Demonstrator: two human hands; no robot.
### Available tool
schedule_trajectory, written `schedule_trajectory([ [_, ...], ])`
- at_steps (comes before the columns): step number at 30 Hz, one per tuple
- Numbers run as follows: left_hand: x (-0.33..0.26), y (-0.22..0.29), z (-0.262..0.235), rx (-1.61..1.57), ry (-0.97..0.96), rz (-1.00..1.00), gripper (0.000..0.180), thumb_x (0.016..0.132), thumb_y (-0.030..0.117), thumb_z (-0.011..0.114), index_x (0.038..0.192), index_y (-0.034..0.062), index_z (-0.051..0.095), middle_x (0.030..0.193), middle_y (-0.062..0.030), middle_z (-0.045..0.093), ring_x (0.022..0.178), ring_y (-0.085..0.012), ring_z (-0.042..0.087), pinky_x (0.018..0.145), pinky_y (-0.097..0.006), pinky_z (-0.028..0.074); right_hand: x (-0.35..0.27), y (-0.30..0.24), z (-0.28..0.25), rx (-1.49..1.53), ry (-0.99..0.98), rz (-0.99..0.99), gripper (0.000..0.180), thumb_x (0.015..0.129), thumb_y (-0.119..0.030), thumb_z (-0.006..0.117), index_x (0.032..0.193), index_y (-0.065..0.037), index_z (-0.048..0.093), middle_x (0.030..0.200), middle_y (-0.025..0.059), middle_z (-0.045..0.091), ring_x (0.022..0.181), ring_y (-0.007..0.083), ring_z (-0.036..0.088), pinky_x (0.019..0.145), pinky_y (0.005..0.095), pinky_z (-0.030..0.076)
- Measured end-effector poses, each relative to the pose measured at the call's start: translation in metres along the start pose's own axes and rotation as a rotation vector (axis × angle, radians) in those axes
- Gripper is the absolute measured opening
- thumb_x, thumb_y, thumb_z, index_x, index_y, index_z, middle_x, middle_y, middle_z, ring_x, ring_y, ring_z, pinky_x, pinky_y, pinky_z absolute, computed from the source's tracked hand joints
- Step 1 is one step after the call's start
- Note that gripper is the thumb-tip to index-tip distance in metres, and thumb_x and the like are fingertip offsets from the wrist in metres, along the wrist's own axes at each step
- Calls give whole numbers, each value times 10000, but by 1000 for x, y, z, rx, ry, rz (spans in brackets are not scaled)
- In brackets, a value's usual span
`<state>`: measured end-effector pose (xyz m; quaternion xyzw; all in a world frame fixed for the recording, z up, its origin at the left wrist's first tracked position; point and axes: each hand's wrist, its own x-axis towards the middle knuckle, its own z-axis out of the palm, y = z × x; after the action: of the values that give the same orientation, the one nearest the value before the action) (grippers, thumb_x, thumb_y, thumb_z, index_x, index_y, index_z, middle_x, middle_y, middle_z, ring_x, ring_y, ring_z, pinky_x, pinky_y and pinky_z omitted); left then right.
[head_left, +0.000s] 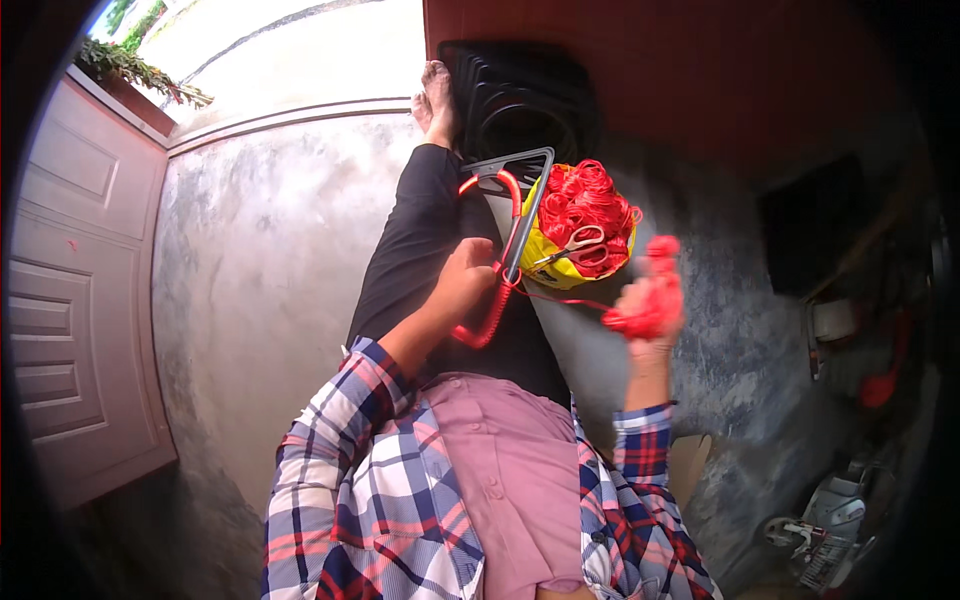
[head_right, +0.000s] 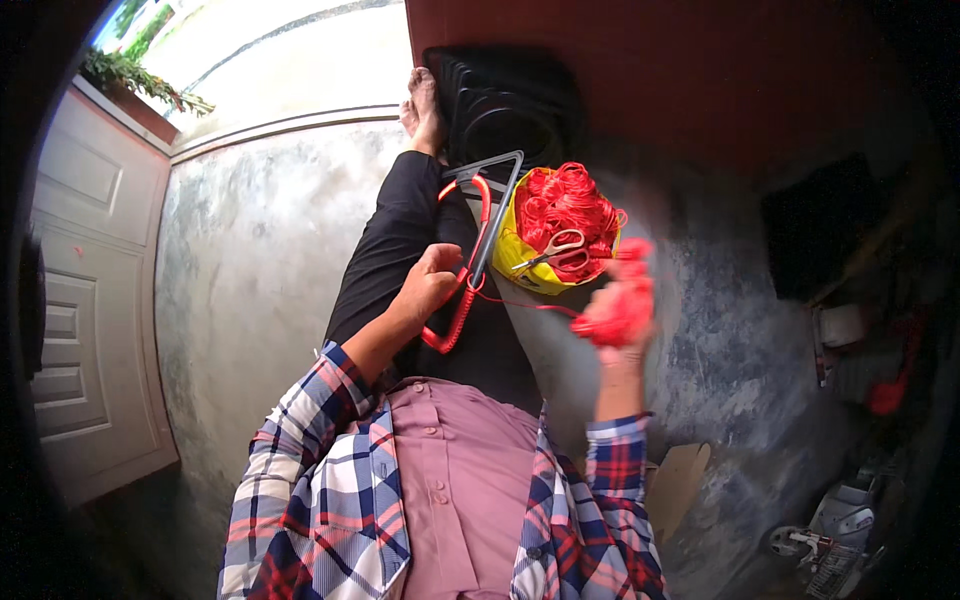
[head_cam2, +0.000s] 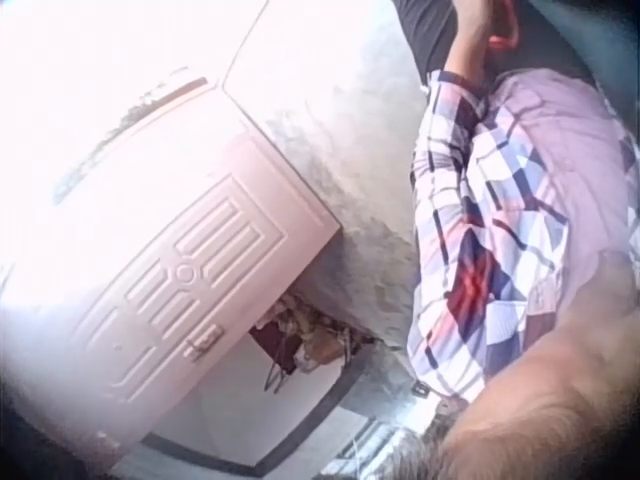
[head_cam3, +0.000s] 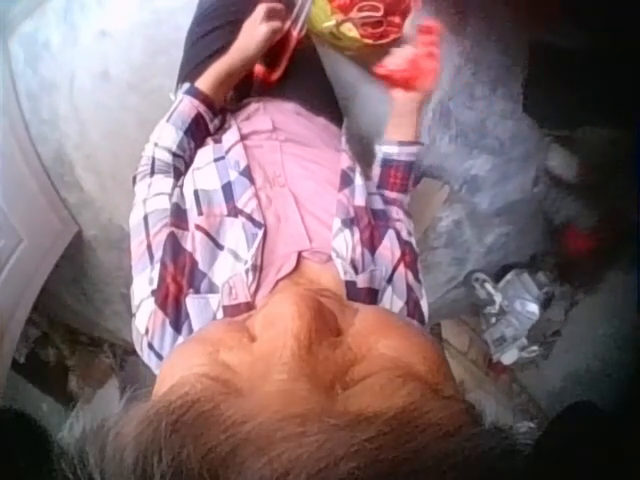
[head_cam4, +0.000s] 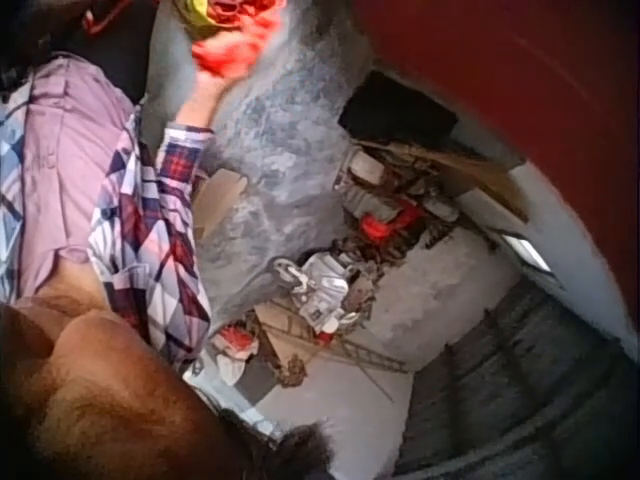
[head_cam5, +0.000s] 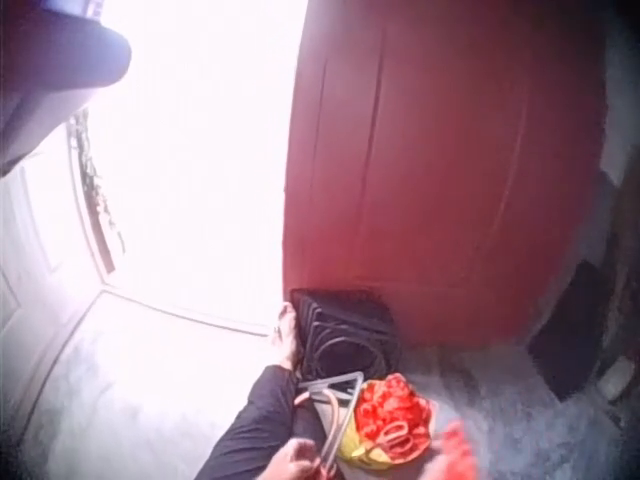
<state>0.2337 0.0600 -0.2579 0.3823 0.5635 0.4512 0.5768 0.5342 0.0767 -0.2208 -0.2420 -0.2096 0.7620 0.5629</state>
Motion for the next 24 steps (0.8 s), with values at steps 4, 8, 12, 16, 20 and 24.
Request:
schedule_trajectory([
  [4, 3, -8, -1, -67, -118, -167, 421, 762, 44, 537, 1179, -13, 530, 1077, -84, 611, 1007, -168, 569, 897, -263, 431, 7, 105, 10, -266, -29, 220, 370, 923, -331, 543, 1119, -17, 557, 701, 13, 534, 562, 121, 509, 503, 266, 428],
  [8, 0, -3, 3, -254, -216, -260, 295, 770, 65, 519, 1057, 11, 562, 929, -46, 606, 886, -156, 564, 849, -252, 432, 8, 115, 20, -472, -7, 225, 223, 883, -218, 550, 1011, -37, 564, 731, 38, 572, 593, 127, 559, 538, 261, 469],
  [12, -1, 3, 3, -316, -182, -325, 227, 760, 65, 514, 979, 40, 569, 815, -23, 570, 734, -133, 523, 738, -236, 411, 1, 82, 25, -587, 61, 123, 171, 835, -136, 570, 940, -16, 631, 814, 23, 620, 705, 106, 570, 668, 257, 466],
  [16, 8, -7, 3, -288, -148, -373, 203, 719, 43, 526, 917, 63, 564, 785, -7, 559, 688, -115, 494, 683, -228, 378, -18, 79, 47, -861, -76, 48, 123, 830, -117, 570, 826, -18, 642, 757, 3, 611, 692, 88, 542, 673, 252, 450],
  [20, 9, -14, 1, -264, -173, -322, 142, 742, 61, 581, 883, 79, 568, 779, 5, 553, 697, -104, 494, 642, -229, 363, -30, 82, 20, -832, 0, 113, 124, 841, -125, 585, 867, -23, 649, 771, 8, 619, 715, 90, 561, 688, 255, 460],
  [24, -6, 2, 3, 24, -22, -178, 185, 801, 161, 665, 936, 52, 601, 808, -13, 552, 771, -116, 543, 706, -245, 419, -22, 81, -2, -541, 263, 129, 253, 898, -180, 553, 1050, 8, 629, 815, 17, 610, 697, 106, 570, 655, 245, 460],
])
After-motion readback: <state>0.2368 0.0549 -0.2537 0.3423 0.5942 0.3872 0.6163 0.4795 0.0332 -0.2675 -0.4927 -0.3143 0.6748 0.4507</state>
